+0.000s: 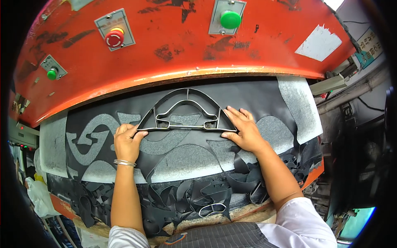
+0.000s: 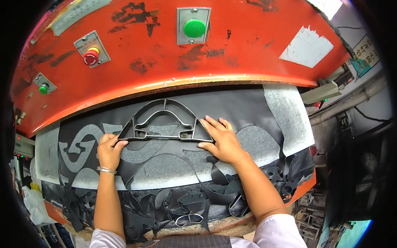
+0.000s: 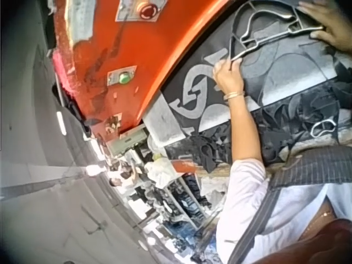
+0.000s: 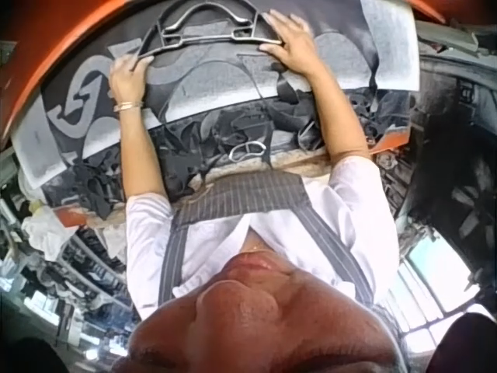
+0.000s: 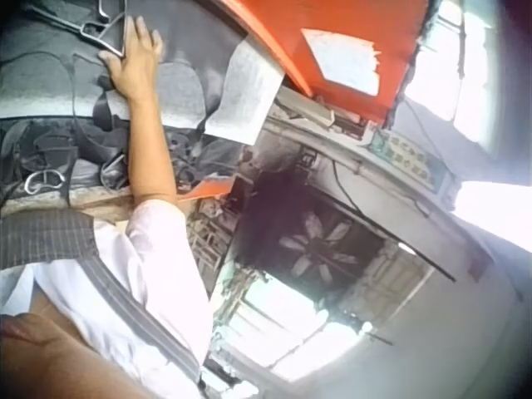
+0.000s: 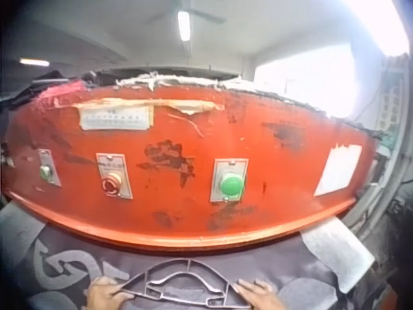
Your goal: Use a hydraulic press and metal dies to cut shoe components from a sheet of material.
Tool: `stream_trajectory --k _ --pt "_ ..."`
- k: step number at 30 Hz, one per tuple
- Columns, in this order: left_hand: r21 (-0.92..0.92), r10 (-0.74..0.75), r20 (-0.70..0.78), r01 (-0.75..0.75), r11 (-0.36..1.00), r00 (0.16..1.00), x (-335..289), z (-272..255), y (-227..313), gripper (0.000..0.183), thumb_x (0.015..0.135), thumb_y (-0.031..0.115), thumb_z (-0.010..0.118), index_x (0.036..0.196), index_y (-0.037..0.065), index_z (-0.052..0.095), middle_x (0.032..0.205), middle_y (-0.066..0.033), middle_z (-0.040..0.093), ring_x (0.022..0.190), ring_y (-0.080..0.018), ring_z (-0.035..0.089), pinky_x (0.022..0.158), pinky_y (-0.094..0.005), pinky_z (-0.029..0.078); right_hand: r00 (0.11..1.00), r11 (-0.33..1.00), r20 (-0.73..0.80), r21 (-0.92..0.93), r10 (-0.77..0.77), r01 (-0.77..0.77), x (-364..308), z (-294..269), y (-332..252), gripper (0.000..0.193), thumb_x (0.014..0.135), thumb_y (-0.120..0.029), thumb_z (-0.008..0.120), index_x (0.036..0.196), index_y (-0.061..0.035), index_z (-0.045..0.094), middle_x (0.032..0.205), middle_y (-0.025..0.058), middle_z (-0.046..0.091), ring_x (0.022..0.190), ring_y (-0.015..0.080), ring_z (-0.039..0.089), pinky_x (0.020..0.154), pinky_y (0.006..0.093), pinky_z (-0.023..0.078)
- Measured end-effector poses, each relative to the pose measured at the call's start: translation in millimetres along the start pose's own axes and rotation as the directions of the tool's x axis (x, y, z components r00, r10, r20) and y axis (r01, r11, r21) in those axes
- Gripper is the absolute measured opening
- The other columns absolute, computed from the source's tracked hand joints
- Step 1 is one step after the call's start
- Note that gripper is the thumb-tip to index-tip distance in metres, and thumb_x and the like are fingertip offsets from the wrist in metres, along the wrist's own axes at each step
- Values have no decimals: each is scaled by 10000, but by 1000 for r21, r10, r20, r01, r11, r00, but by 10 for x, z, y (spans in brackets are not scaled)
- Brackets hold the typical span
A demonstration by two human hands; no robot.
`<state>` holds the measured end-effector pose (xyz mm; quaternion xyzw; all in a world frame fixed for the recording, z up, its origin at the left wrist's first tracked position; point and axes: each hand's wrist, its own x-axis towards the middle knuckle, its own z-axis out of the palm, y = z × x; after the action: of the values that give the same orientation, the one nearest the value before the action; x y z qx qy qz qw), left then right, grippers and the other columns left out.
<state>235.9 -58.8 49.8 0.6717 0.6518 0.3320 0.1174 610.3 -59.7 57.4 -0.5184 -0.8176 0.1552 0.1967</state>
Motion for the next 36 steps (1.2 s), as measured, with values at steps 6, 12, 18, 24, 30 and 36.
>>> stream_trajectory --k 6,12,18,24,30,36 --pt "-25 8 -32 -9 1000 999 3 -56 58 270 655 156 797 888 32 739 787 -66 605 804 -245 553 759 -350 432 995 996 -36 -4 -93 93 68 -31 24 713 778 -410 711 1345 -39 490 1360 203 500 1234 376 472 1091 479 282" --pt "-7 41 -23 -41 999 999 -49 -104 64 266 652 176 800 873 39 743 802 -64 617 805 -250 552 758 -351 431 992 993 -46 2 -118 119 -7 -88 -51 711 777 -403 713 1331 -12 496 1341 216 514 1222 341 500 1089 485 284" --pt "52 102 -73 -98 994 992 23 4 -31 274 654 201 801 889 71 749 814 -58 633 828 -260 562 759 -370 439 988 991 -72 -8 -135 134 99 52 126 721 784 -419 709 1353 -39 480 1356 207 503 1268 324 467 1094 481 277" --pt "-95 -35 -359 1 996 932 72 -304 -296 273 842 228 710 1019 21 696 984 -148 656 902 -270 633 827 -355 495 957 998 -284 4 -59 63 -55 -283 -116 752 766 -392 756 1369 -59 455 1277 181 550 1190 348 502 1016 447 372" --pt "125 184 -892 -165 978 414 434 -1207 -4 330 991 226 504 772 -1 600 747 -107 550 708 -254 549 669 -370 438 768 859 -640 394 0 328 380 -895 -743 305 829 -106 713 1062 -20 536 806 80 623 689 164 589 642 287 486" --pt "17 77 -506 -80 997 859 104 -1526 31 375 971 233 509 669 11 510 703 -139 490 649 -297 493 635 -390 407 757 856 -654 402 20 325 354 -730 -788 208 856 -100 687 945 -21 516 713 73 609 612 138 571 584 277 470"
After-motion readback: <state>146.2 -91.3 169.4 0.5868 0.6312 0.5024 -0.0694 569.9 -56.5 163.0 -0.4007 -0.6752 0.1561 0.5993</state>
